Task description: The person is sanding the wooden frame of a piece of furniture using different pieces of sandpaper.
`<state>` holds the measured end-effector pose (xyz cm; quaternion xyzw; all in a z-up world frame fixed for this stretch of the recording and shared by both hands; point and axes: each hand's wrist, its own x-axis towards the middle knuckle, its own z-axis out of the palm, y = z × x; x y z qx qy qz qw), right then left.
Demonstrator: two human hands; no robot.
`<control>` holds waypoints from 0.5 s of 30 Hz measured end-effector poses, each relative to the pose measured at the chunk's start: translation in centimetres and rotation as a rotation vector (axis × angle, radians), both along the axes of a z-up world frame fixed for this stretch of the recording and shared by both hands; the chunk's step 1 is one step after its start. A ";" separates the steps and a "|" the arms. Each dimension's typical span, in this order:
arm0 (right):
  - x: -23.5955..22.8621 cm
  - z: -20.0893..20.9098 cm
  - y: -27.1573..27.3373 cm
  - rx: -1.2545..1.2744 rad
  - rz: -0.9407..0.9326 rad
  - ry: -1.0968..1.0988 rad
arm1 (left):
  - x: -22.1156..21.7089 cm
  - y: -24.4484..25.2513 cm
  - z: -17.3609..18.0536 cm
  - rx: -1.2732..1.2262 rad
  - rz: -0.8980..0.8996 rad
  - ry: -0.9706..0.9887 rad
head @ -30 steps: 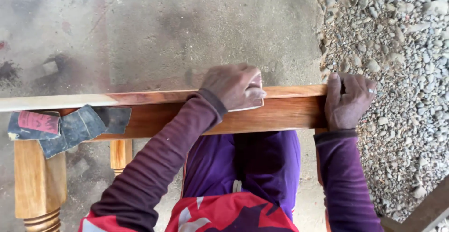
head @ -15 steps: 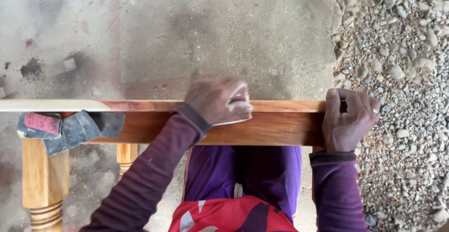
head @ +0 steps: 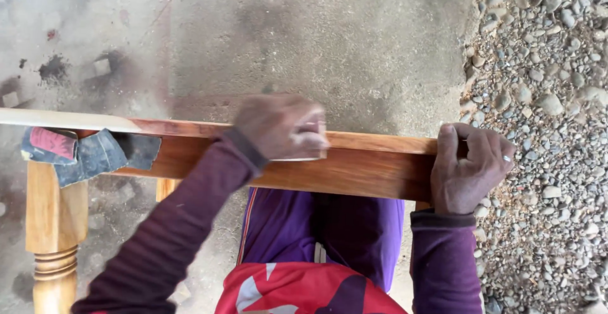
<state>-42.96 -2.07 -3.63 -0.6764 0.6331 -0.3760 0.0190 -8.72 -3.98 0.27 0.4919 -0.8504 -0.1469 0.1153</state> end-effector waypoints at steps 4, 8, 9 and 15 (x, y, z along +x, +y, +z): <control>-0.2 -0.3 0.4 0.031 -0.010 -0.045 | -2.3 0.3 1.0 -0.263 -0.084 0.150; -0.4 -0.5 0.4 -0.010 -0.007 0.023 | 2.4 1.5 0.6 -0.264 -0.088 0.086; -0.4 -0.6 0.1 0.003 -0.015 0.012 | 3.1 2.0 0.9 -0.247 -0.024 0.032; -0.3 -1.2 -0.5 0.008 -0.058 0.033 | -0.6 0.0 -0.8 -0.094 -0.071 0.064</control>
